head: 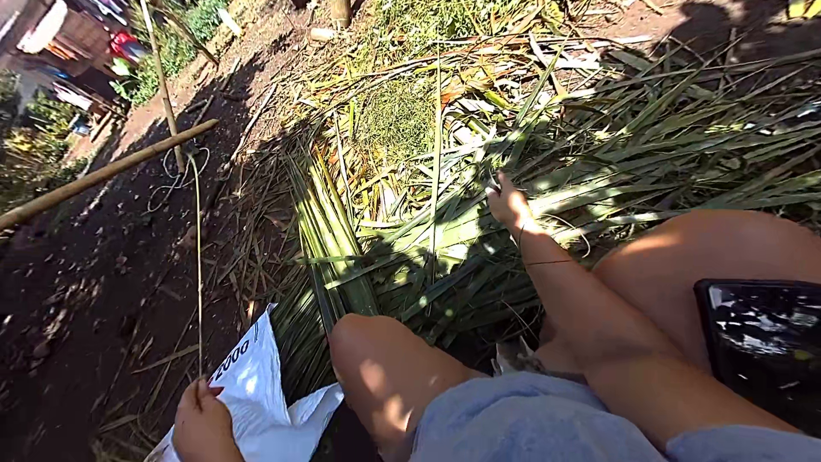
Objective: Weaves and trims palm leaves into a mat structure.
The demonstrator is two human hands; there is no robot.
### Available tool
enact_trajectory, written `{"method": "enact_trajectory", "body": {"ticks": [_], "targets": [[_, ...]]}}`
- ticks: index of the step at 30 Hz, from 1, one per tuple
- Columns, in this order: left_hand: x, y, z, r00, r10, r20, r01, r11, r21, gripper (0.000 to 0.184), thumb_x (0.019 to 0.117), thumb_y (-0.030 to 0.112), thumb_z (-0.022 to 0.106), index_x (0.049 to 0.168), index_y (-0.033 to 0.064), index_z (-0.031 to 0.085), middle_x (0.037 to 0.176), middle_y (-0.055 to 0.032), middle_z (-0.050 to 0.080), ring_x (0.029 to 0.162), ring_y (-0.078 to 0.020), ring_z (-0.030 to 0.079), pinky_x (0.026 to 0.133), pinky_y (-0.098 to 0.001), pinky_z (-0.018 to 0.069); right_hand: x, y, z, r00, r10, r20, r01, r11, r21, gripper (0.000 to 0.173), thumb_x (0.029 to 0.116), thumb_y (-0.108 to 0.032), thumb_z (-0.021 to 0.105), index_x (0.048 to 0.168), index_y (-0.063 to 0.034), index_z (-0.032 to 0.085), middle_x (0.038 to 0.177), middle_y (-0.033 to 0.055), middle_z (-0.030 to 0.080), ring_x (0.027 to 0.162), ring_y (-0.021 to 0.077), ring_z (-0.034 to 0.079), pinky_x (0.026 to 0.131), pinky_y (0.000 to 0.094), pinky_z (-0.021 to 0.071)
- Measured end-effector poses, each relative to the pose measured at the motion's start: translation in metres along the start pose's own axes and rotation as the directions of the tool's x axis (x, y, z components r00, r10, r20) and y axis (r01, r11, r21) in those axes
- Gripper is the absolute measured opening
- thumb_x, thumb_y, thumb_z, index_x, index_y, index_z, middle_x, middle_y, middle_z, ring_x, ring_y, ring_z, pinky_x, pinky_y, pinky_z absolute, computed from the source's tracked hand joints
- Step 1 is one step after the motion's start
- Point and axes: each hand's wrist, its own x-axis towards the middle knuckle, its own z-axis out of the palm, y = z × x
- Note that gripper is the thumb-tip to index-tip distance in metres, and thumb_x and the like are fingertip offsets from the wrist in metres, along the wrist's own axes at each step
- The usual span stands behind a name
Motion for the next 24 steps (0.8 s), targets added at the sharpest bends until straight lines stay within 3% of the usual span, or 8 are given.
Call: {"method": "enact_trajectory", "body": {"ticks": [1,3,4,6,8,12,18,24], "targets": [[-0.007,0.046,0.014,0.997,0.059,0.052,-0.056,0.997,-0.05,0.042,0.1112,0.022,0.039,0.128,-0.0082,0.063,0.107,-0.0285,0.07,0.102,-0.0434,0.067,0.096,-0.0641,0.047,-0.007,-0.01,0.01,0.993,-0.087,0.076,0.082,0.994,0.066,0.045,0.1105,-0.031,0.044,0.15,-0.0088,0.047,0.115,0.0305,0.065,0.098,0.0483,0.065,0.081,0.0686,0.0498],[-0.022,0.127,0.038,0.977,0.129,0.17,-0.109,0.987,-0.119,0.039,0.1114,0.02,0.041,0.128,-0.0046,0.065,0.105,-0.0236,0.072,0.1,-0.0387,0.068,0.095,-0.0598,0.0479,-0.028,-0.037,0.031,0.94,-0.185,0.288,0.117,0.964,0.237,0.036,0.11,-0.035,0.048,0.134,-0.0107,0.06,0.082,0.0121,0.061,0.063,0.0217,0.055,0.058,0.0405,0.0484],[-0.029,0.155,0.051,0.962,0.17,0.214,-0.14,0.979,-0.151,0.037,0.1112,0.019,0.042,0.128,-0.0027,0.066,0.104,-0.0209,0.072,0.099,-0.0359,0.068,0.094,-0.0574,0.0487,-0.042,-0.057,0.039,0.884,-0.197,0.424,0.051,0.942,0.332,0.031,0.1102,-0.032,0.048,0.128,-0.0092,0.06,0.073,0.0047,0.055,0.054,0.0115,0.049,0.051,0.0282,0.0445],[-0.041,0.193,0.075,0.92,0.288,0.267,-0.236,0.949,-0.211,0.035,0.11,0.02,0.045,0.127,-0.0005,0.068,0.104,-0.0187,0.073,0.098,-0.0338,0.07,0.093,-0.0565,0.0508,-0.075,-0.091,0.047,0.734,-0.237,0.636,-0.118,0.878,0.464,0.025,0.1113,-0.023,0.044,0.122,-0.004,0.056,0.068,-0.0025,0.05,0.051,0.003,0.047,0.049,0.0174,0.0433],[-0.054,0.221,0.093,0.874,0.371,0.314,-0.301,0.92,-0.251,0.035,0.1095,0.023,0.046,0.126,0.0025,0.069,0.103,-0.0153,0.074,0.096,-0.0287,0.071,0.092,-0.0521,0.0532,-0.096,-0.104,0.052,0.622,-0.275,0.733,-0.141,0.881,0.451,0.032,0.1109,-0.024,0.044,0.133,-0.004,0.055,0.072,-0.0032,0.051,0.055,0.0033,0.049,0.054,0.0189,0.0446],[-0.075,0.25,0.104,0.795,0.436,0.423,-0.363,0.899,-0.244,0.035,0.1105,0.025,0.044,0.128,0.0074,0.069,0.103,-0.0118,0.074,0.097,-0.0275,0.07,0.091,-0.0518,0.0527,-0.114,-0.109,0.052,0.585,-0.327,0.742,-0.095,0.881,0.464,0.045,0.1096,-0.025,0.046,0.149,-0.004,0.046,0.08,0.0003,0.056,0.058,0.0056,0.049,0.056,0.0225,0.0443],[-0.082,0.25,0.109,0.774,0.456,0.439,-0.413,0.889,-0.197,0.033,0.11,0.022,0.046,0.128,0.0066,0.069,0.109,-0.0131,0.073,0.099,-0.0285,0.07,0.09,-0.0515,0.0532,-0.108,-0.105,0.06,0.606,-0.278,0.745,-0.131,0.889,0.439,0.037,0.1096,-0.024,0.048,0.138,-0.0015,0.055,0.074,-0.0014,0.053,0.053,0.0042,0.045,0.052,0.02,0.0402],[-0.082,0.225,0.111,0.784,0.55,0.288,-0.514,0.835,-0.195,0.029,0.1073,0.016,0.05,0.121,0.0057,0.073,0.099,-0.0136,0.075,0.089,-0.0306,0.072,0.082,-0.0535,0.0557,-0.101,-0.112,0.055,0.664,-0.149,0.733,-0.221,0.897,0.383,0.032,0.1097,-0.025,0.049,0.131,-0.0039,0.06,0.072,-0.0025,0.052,0.051,0.0031,0.043,0.049,0.0185,0.0379]]}}
